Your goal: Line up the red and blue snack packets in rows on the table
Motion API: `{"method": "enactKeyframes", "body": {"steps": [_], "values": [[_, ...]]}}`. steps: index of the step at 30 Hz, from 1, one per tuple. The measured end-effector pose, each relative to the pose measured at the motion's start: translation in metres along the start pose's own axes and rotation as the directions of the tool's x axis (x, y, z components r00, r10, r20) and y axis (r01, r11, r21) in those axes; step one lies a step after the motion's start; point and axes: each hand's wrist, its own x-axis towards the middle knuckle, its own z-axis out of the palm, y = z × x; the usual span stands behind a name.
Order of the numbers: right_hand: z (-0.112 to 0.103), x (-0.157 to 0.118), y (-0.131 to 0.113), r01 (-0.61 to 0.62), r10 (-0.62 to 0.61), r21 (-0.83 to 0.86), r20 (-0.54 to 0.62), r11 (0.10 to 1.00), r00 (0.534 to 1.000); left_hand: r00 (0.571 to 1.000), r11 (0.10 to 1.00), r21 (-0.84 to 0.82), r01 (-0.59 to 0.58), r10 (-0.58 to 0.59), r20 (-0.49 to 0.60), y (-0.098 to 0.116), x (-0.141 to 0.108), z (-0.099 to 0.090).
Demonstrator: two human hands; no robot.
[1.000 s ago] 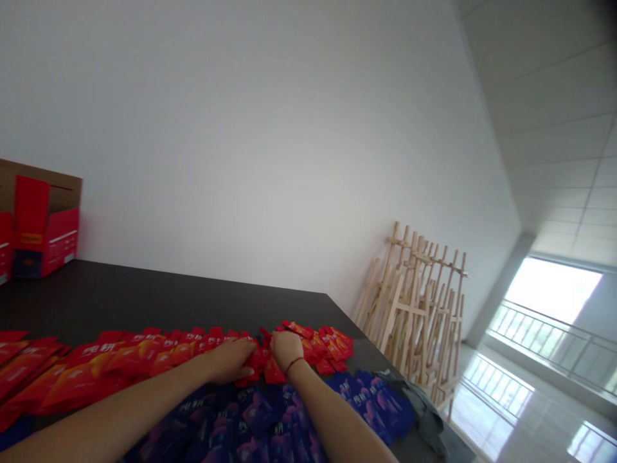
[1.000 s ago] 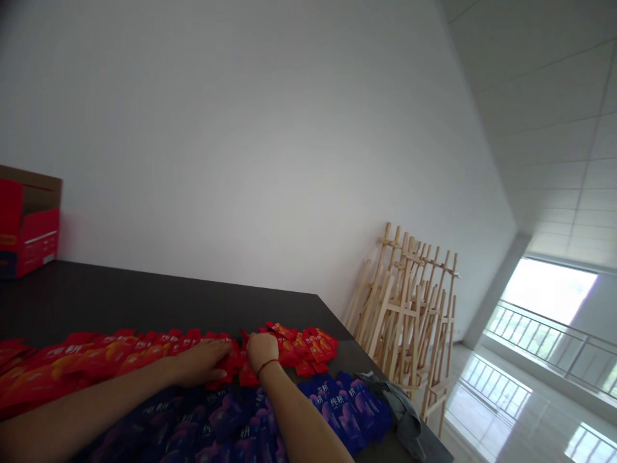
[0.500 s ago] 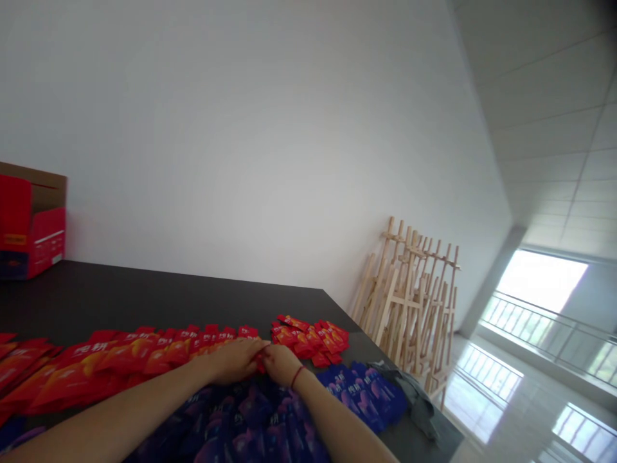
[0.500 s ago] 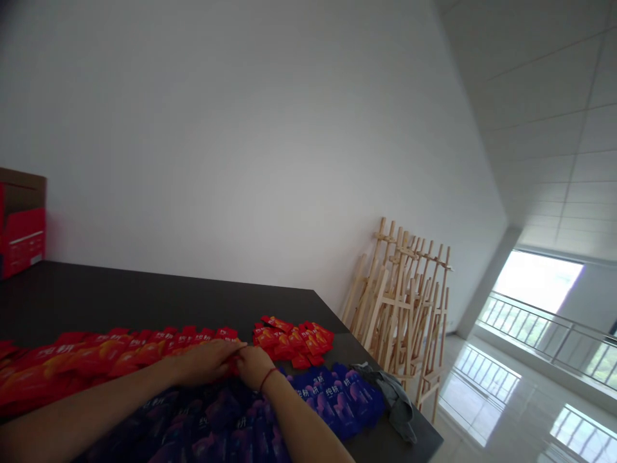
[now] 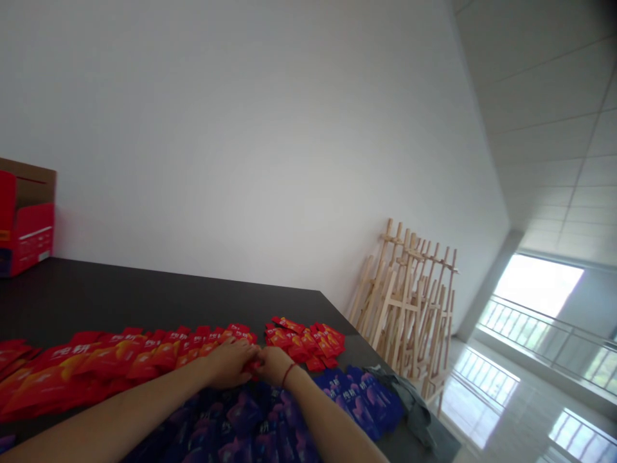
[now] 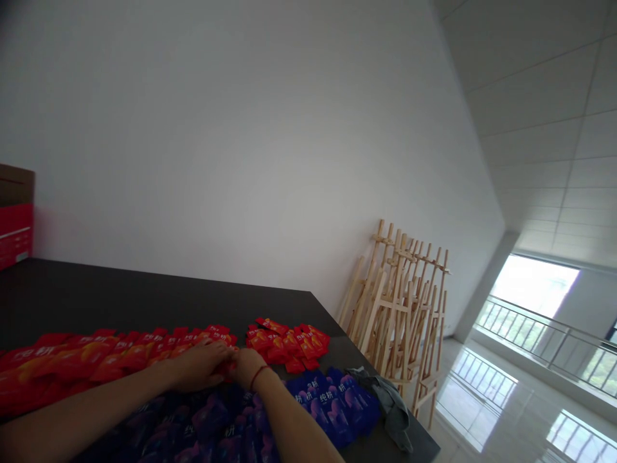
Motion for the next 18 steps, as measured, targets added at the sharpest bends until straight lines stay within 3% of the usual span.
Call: {"method": "enactKeyframes", "body": {"steps": [6, 13, 18], "values": [[-0.026, 0.015, 0.039, -0.152, 0.153, 0.04, -0.025, 0.988, 0.988, 0.999, 0.997, 0.063, 0.045, -0.047, 0.027, 0.002, 0.001, 0.006], [0.008, 0.018, 0.05, -0.327, 0.319, 0.114, 0.085, 0.938, 0.944, 0.989, 0.983, 0.111, 0.145, -0.146, 0.001, 0.001, 0.007, 0.012], [0.018, 0.001, 0.064, -0.301, 0.288, 0.154, 0.098, 0.941, 0.953, 0.983, 0.975, 0.124, 0.182, -0.183, -0.003, -0.007, 0.005, 0.006]]}}
